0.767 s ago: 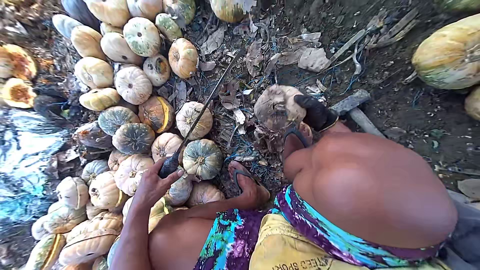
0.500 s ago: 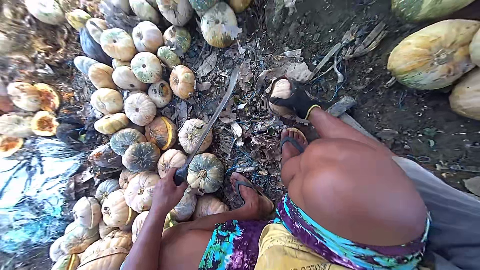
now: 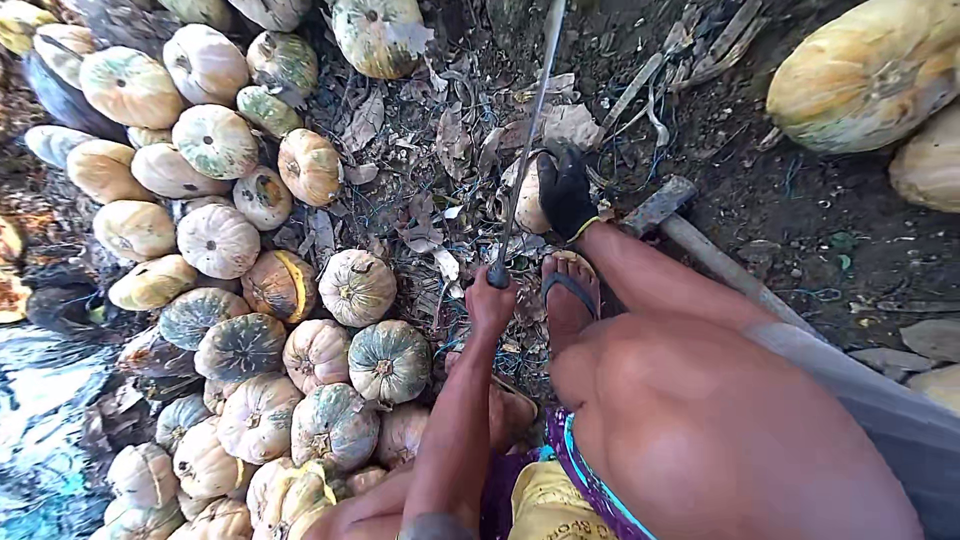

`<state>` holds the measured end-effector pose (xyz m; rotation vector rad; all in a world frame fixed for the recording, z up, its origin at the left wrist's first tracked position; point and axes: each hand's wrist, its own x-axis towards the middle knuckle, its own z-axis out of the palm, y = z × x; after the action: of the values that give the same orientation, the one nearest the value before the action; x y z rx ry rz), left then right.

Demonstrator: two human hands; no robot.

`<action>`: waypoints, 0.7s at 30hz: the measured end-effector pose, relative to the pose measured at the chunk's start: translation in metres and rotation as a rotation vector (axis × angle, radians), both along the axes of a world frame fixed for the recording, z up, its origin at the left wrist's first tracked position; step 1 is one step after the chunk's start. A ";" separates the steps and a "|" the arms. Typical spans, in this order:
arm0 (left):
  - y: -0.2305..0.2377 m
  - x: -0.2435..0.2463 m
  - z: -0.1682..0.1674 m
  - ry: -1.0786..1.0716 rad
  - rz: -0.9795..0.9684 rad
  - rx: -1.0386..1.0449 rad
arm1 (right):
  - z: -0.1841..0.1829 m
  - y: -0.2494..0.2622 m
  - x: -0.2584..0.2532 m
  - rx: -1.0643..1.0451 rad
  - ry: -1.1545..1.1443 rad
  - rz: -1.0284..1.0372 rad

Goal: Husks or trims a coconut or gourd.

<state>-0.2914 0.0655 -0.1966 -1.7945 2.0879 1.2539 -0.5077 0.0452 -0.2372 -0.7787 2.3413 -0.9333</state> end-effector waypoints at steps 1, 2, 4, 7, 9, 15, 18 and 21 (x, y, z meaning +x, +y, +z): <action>0.001 -0.010 -0.014 -0.048 0.007 0.043 | -0.005 0.003 0.001 -0.009 0.013 -0.011; 0.002 -0.015 -0.023 -0.071 0.003 0.062 | -0.008 0.005 0.002 -0.044 0.019 -0.026; 0.000 -0.017 -0.032 -0.042 -0.015 0.040 | -0.013 0.004 0.002 -0.103 0.049 -0.047; -0.001 -0.006 -0.046 0.070 -0.032 -0.061 | -0.015 0.007 0.004 -0.105 0.079 -0.042; -0.009 0.000 -0.064 -0.053 -0.065 0.019 | -0.014 0.007 0.004 -0.113 0.078 -0.040; -0.013 0.007 -0.073 -0.040 0.037 0.076 | -0.009 0.004 0.004 -0.089 0.020 -0.006; 0.003 0.007 -0.063 0.069 0.108 0.017 | -0.008 0.015 0.005 -0.103 -0.142 -0.139; 0.007 0.005 -0.055 -0.035 0.024 0.043 | -0.009 0.036 0.010 0.011 -0.269 -0.220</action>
<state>-0.2861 0.0724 -0.2512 -1.8152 2.0120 1.2542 -0.4982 0.0815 -0.2467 -0.3684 2.2199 -1.0449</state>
